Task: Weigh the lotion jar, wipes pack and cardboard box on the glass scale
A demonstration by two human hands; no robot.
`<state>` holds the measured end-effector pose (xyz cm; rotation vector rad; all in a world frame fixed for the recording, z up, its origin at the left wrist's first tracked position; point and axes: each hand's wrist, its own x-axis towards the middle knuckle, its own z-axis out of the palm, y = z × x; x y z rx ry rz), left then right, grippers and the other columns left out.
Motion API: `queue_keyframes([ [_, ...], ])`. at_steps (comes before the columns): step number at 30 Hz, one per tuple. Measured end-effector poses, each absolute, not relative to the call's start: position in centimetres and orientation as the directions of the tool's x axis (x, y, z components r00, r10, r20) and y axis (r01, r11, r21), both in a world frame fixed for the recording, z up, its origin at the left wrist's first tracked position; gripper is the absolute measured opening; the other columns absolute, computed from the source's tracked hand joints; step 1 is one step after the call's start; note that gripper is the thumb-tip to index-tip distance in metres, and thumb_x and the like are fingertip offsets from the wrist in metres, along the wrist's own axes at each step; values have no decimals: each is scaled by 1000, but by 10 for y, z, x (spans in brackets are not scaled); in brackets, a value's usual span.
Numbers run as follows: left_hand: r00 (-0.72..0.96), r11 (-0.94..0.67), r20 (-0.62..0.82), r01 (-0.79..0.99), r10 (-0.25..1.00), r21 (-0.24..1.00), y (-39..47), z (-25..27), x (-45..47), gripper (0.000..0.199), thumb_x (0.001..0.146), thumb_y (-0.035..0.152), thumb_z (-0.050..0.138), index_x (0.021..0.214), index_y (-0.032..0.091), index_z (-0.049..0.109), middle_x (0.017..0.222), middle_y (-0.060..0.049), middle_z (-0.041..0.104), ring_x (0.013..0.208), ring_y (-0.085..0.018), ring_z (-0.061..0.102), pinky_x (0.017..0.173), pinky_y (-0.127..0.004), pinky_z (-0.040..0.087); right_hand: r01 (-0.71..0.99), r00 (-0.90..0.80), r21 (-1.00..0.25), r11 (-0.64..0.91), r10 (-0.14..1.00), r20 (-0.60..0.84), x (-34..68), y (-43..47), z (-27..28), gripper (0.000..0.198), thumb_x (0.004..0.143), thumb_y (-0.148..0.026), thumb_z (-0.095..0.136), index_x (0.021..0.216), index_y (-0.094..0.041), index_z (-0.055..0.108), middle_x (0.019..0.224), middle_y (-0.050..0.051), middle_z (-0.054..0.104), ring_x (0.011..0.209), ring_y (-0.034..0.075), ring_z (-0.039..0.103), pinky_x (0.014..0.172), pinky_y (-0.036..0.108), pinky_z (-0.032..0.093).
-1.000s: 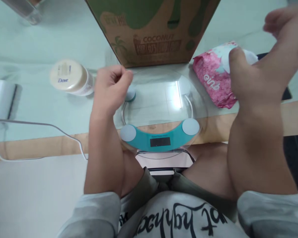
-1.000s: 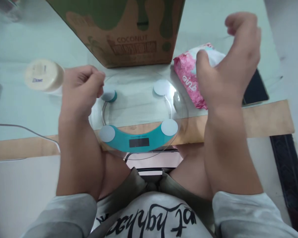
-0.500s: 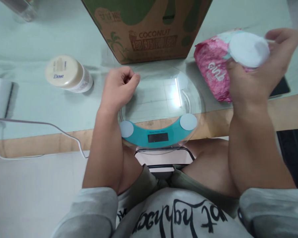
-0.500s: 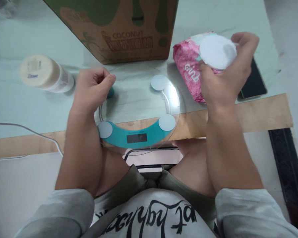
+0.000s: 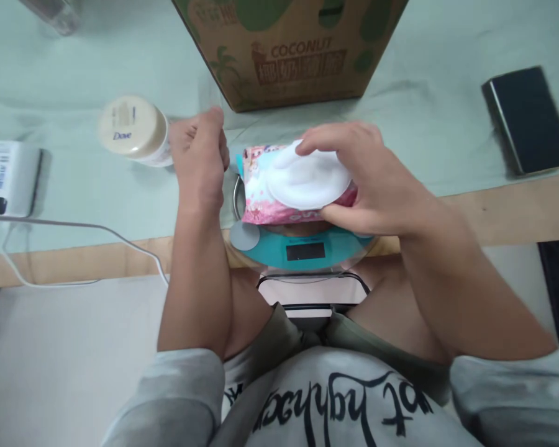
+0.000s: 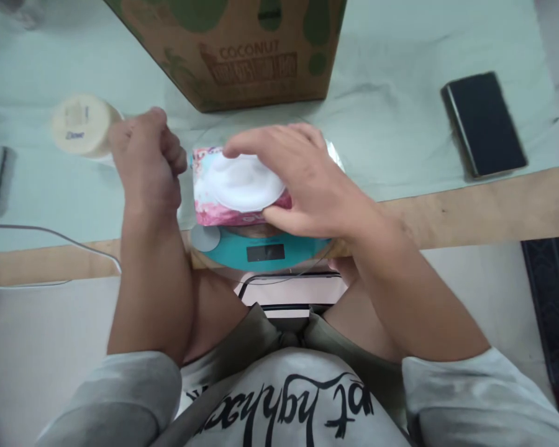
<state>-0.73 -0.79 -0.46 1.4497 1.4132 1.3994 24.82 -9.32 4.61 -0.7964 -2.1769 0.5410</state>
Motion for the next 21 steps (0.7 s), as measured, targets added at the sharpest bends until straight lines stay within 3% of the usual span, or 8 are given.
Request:
queue_keyframes([
  [2, -183, -190, 236, 237, 954, 953, -12, -3, -7, 84, 77, 85, 69, 62, 24, 15, 56, 3, 4, 48, -7, 10, 50, -31, 11, 277, -486, -717, 640, 737, 470, 249, -89, 38, 60, 76, -24, 64, 135, -35, 53, 141, -1, 59, 139, 26, 57, 125, 52, 45],
  [5, -154, -210, 262, 289, 953, 934, -20, 1, 1, 75, 90, 59, 73, 57, 23, 16, 55, 2, 8, 52, -7, 12, 54, -31, 12, 182, -272, -839, 512, 847, 458, 253, -84, 28, 39, 91, -37, 58, 129, -32, 59, 139, -2, 61, 142, 22, 55, 127, 43, 46],
  [7, -111, -238, 292, 347, 950, 907, -26, 4, 9, 66, 96, 34, 67, 54, 21, 18, 56, 1, 10, 55, -8, 11, 56, -33, 11, 266, -171, -872, 411, 910, 377, 252, -81, 21, 34, 100, -50, 50, 124, -29, 64, 131, 0, 65, 130, 21, 62, 120, 41, 51],
  [10, -78, -271, 322, 382, 943, 884, -33, 11, 18, 58, 93, 12, 58, 52, 19, 17, 57, 1, 11, 55, -10, 9, 56, -36, 11, 353, -181, -869, 346, 937, 300, 247, -79, 12, 52, 103, -68, 40, 115, -26, 69, 115, 2, 69, 106, 19, 66, 105, 41, 58],
  [14, -72, -275, 324, 379, 943, 884, -35, 14, 20, 58, 91, 6, 57, 52, 17, 15, 56, 0, 10, 54, -10, 8, 55, -36, 11, 349, -198, -866, 357, 932, 305, 243, -76, 7, 54, 104, -68, 38, 110, -24, 70, 101, 2, 67, 92, 15, 63, 96, 35, 58],
  [21, -27, -266, 299, 383, 954, 884, -30, 9, 15, 62, 93, 6, 63, 53, 16, 16, 57, 1, 10, 55, -9, 12, 54, -33, 14, 339, -250, -863, 374, 920, 300, 247, -71, 7, 54, 103, -68, 40, 114, -24, 69, 102, 3, 67, 102, 16, 64, 104, 35, 58],
])
